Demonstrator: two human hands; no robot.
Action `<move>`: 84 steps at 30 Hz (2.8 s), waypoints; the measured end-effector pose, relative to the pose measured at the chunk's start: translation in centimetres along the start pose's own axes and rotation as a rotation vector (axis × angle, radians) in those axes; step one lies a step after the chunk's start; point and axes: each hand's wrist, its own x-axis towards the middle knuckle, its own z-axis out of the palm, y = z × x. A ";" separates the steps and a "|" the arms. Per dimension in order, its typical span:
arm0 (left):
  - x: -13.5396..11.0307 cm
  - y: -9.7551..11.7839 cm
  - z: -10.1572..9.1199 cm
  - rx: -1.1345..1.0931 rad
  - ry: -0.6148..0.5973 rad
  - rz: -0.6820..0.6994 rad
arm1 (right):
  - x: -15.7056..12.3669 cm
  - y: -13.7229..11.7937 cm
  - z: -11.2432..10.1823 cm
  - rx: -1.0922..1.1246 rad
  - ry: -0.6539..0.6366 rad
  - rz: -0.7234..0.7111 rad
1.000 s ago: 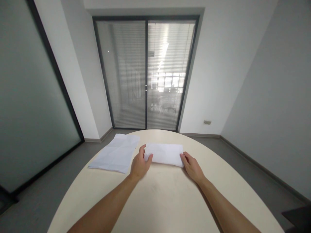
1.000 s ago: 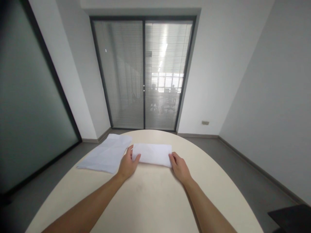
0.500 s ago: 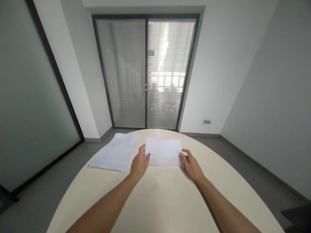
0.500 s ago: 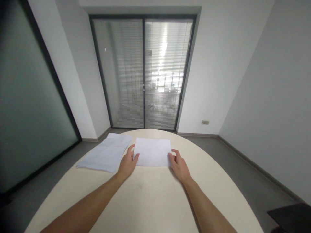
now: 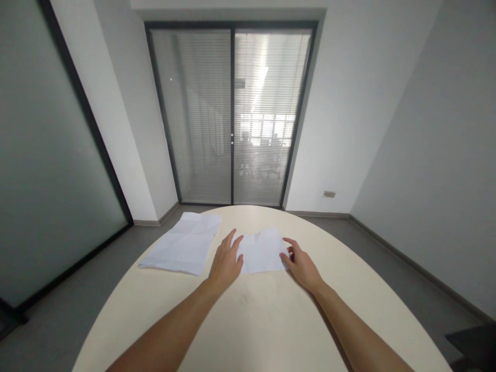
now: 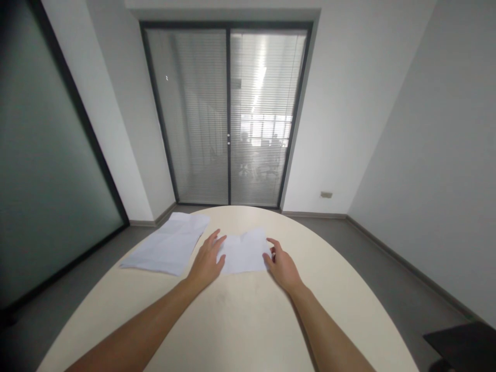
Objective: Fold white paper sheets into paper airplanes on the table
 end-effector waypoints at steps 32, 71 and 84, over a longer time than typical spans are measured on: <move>-1.1 1.3 -0.2 0.065 -0.396 0.129 | -1.2 -3.0 1.3 -0.302 -0.168 -0.205; -0.9 2.0 -0.6 -0.016 -0.420 0.169 | -1.3 -2.7 1.8 -0.317 -0.271 -0.191; -1.0 1.8 0.1 0.102 -0.364 0.029 | -1.0 -3.3 0.5 -0.235 -0.077 -0.311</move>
